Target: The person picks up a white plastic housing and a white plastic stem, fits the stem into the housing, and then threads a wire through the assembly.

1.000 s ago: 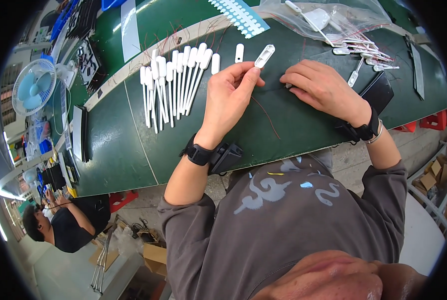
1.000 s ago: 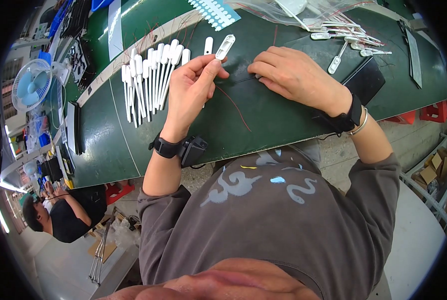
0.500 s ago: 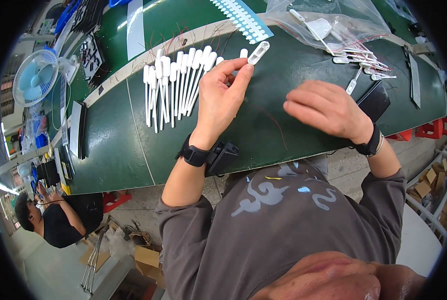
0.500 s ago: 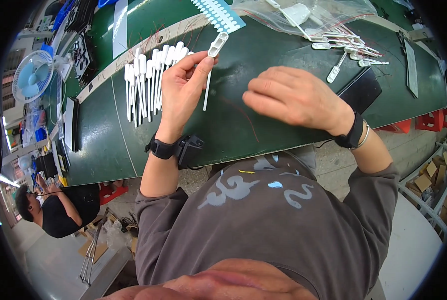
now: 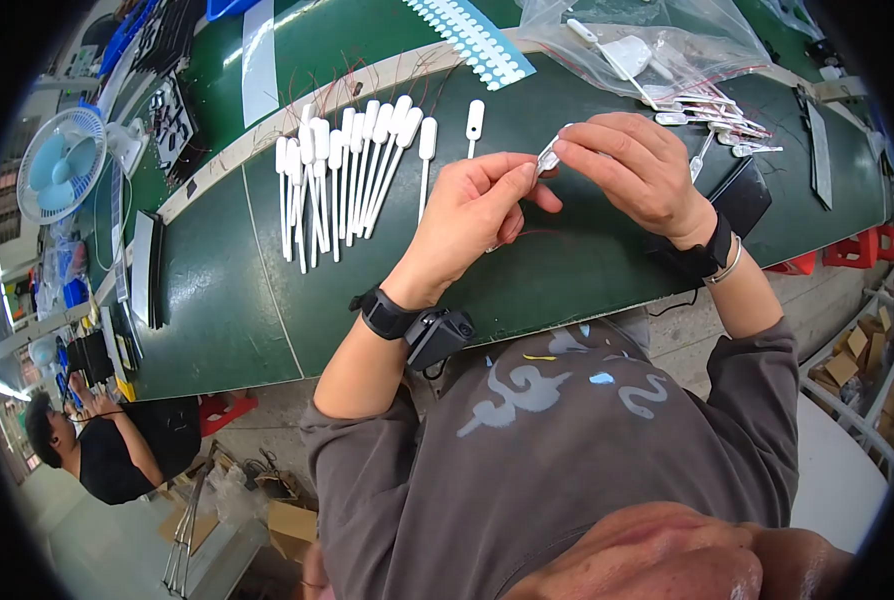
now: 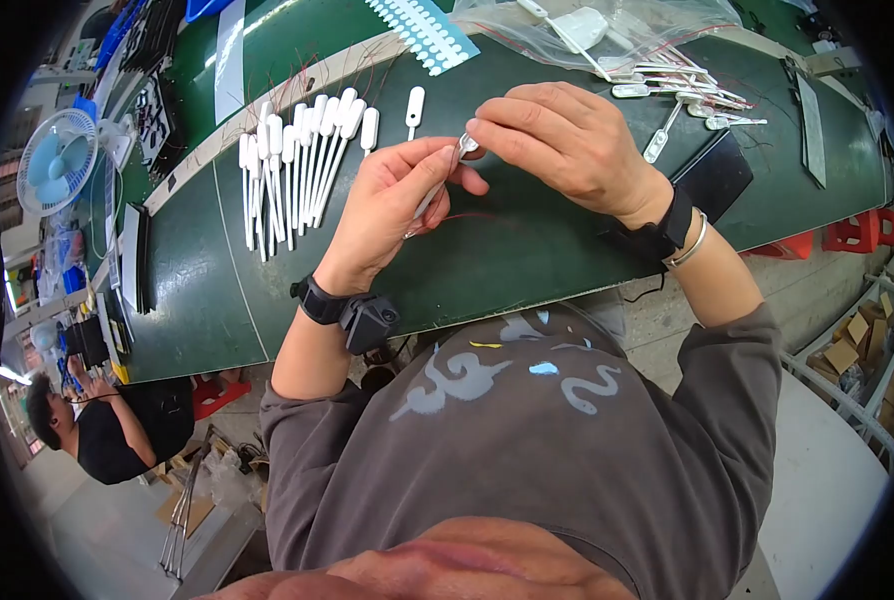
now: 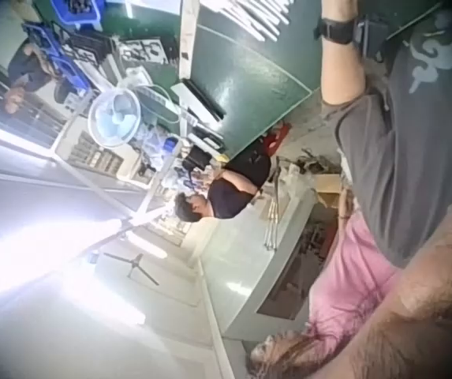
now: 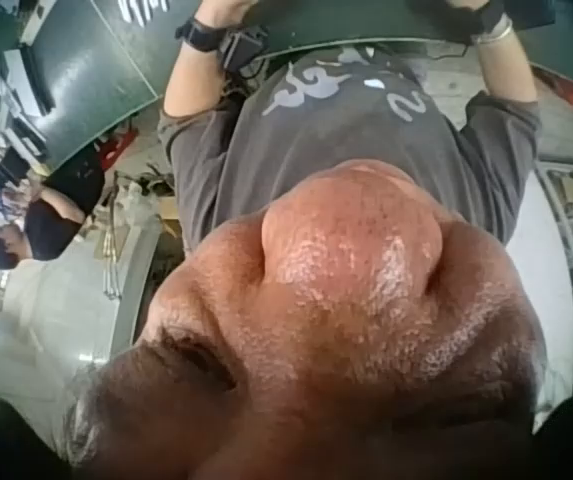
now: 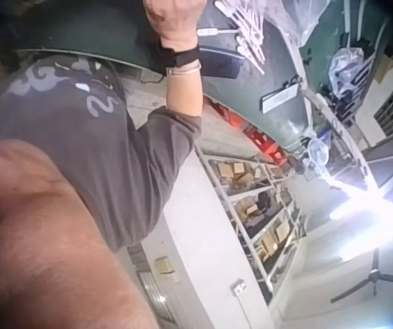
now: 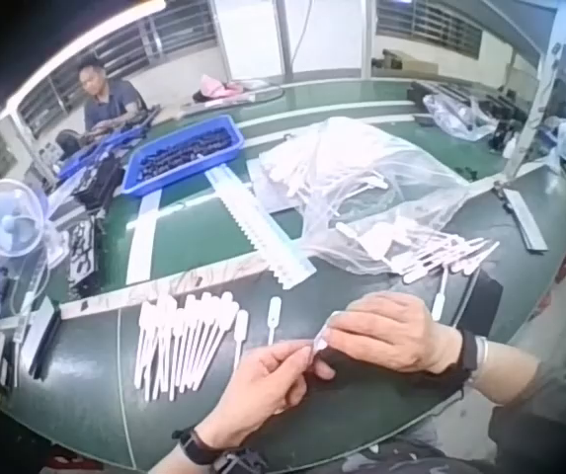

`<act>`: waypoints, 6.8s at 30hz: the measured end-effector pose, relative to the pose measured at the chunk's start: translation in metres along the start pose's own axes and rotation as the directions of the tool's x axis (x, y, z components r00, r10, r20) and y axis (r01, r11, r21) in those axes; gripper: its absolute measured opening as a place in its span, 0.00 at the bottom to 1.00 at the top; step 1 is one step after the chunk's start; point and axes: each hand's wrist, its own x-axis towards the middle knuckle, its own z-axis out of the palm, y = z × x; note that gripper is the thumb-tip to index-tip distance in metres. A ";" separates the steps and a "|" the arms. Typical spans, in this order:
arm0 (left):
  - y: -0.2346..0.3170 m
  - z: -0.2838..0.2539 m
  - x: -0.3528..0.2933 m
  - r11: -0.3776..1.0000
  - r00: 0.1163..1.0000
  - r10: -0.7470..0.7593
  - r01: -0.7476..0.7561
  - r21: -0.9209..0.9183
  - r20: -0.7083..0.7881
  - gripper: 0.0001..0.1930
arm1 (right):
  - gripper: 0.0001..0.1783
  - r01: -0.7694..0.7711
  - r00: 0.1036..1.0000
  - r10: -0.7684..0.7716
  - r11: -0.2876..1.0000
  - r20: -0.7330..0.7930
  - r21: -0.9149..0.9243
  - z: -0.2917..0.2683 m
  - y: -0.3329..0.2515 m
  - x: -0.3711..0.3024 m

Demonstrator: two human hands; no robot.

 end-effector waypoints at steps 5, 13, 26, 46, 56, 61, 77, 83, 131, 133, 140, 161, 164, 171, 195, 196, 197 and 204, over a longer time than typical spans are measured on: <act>0.001 -0.004 -0.001 0.992 0.999 -0.018 0.022 -0.128 0.026 0.15 | 0.21 0.021 1.000 -0.020 1.000 0.018 -0.012 0.002 0.000 0.002; 0.001 -0.008 0.000 0.990 0.997 -0.052 0.058 -0.125 0.053 0.13 | 0.21 0.036 0.999 -0.039 0.997 0.036 0.075 0.001 0.002 0.001; 0.002 -0.008 0.006 0.993 0.993 -0.111 0.109 0.055 0.035 0.13 | 0.14 -0.667 0.652 0.442 -0.050 0.615 0.743 0.006 0.014 -0.004; -0.026 -0.001 0.021 0.005 0.541 0.809 -0.398 0.917 0.231 0.12 | 0.10 -0.625 0.446 0.518 -0.403 0.730 0.668 0.027 -0.008 -0.012; -0.026 0.003 0.021 0.194 0.574 0.808 -0.471 0.861 0.132 0.12 | 0.10 -0.590 0.439 0.443 -0.514 0.782 0.622 0.021 -0.007 -0.009; -0.027 0.004 0.020 0.229 0.583 0.805 -0.475 0.849 0.109 0.11 | 0.10 -0.580 0.462 0.417 -0.526 0.783 0.622 0.022 -0.005 -0.011; -0.021 0.007 0.020 0.180 0.549 0.828 -0.450 0.874 0.112 0.10 | 0.12 -0.568 0.510 0.485 -0.430 0.711 0.701 0.022 -0.009 -0.009; -0.022 0.001 0.021 0.302 0.640 0.768 -0.388 0.871 0.018 0.10 | 0.14 -0.596 0.466 0.512 -0.421 0.722 0.683 0.029 -0.009 -0.015; -0.017 0.010 0.012 0.487 0.752 0.654 -0.341 0.804 -0.077 0.09 | 0.10 -0.652 0.477 0.511 -0.340 0.715 0.677 0.033 -0.014 -0.014; -0.016 0.008 0.010 0.521 0.775 0.624 -0.318 0.792 -0.100 0.09 | 0.10 -0.637 0.487 0.529 -0.330 0.695 0.697 0.033 -0.014 -0.015; -0.013 0.003 0.007 0.622 0.849 0.502 -0.220 0.752 -0.167 0.08 | 0.09 -0.698 0.468 0.515 -0.283 0.718 0.658 0.033 -0.015 -0.014; -0.003 -0.004 0.005 0.862 0.962 0.176 -0.048 0.505 -0.210 0.07 | 0.08 -0.764 0.475 0.489 -0.183 0.732 0.619 0.033 -0.018 -0.014; -0.002 -0.006 0.006 0.905 0.973 0.113 -0.017 0.426 -0.201 0.07 | 0.08 -0.733 0.479 0.471 -0.248 0.740 0.633 0.036 -0.017 -0.015; -0.004 -0.006 0.006 0.918 0.980 0.092 -0.015 0.396 -0.177 0.07 | 0.08 -0.723 0.471 0.454 -0.291 0.756 0.626 0.034 -0.016 -0.015; -0.007 -0.008 0.010 0.961 0.991 0.015 0.022 0.276 -0.132 0.10 | 0.07 -0.733 0.472 0.430 -0.294 0.770 0.613 0.035 -0.015 -0.015; -0.006 -0.007 0.009 0.961 0.991 0.018 0.019 0.277 -0.130 0.10 | 0.07 -0.743 0.448 0.434 -0.305 0.782 0.595 0.034 -0.014 -0.014; -0.003 -0.007 0.009 0.959 0.991 0.007 0.030 0.281 -0.132 0.10 | 0.08 -0.753 0.424 0.437 -0.317 0.793 0.577 0.034 -0.013 -0.013; -0.005 -0.009 0.008 0.959 0.991 0.057 -0.022 0.282 -0.119 0.12 | 0.09 -0.742 0.412 0.450 -0.339 0.792 0.578 0.030 -0.013 -0.010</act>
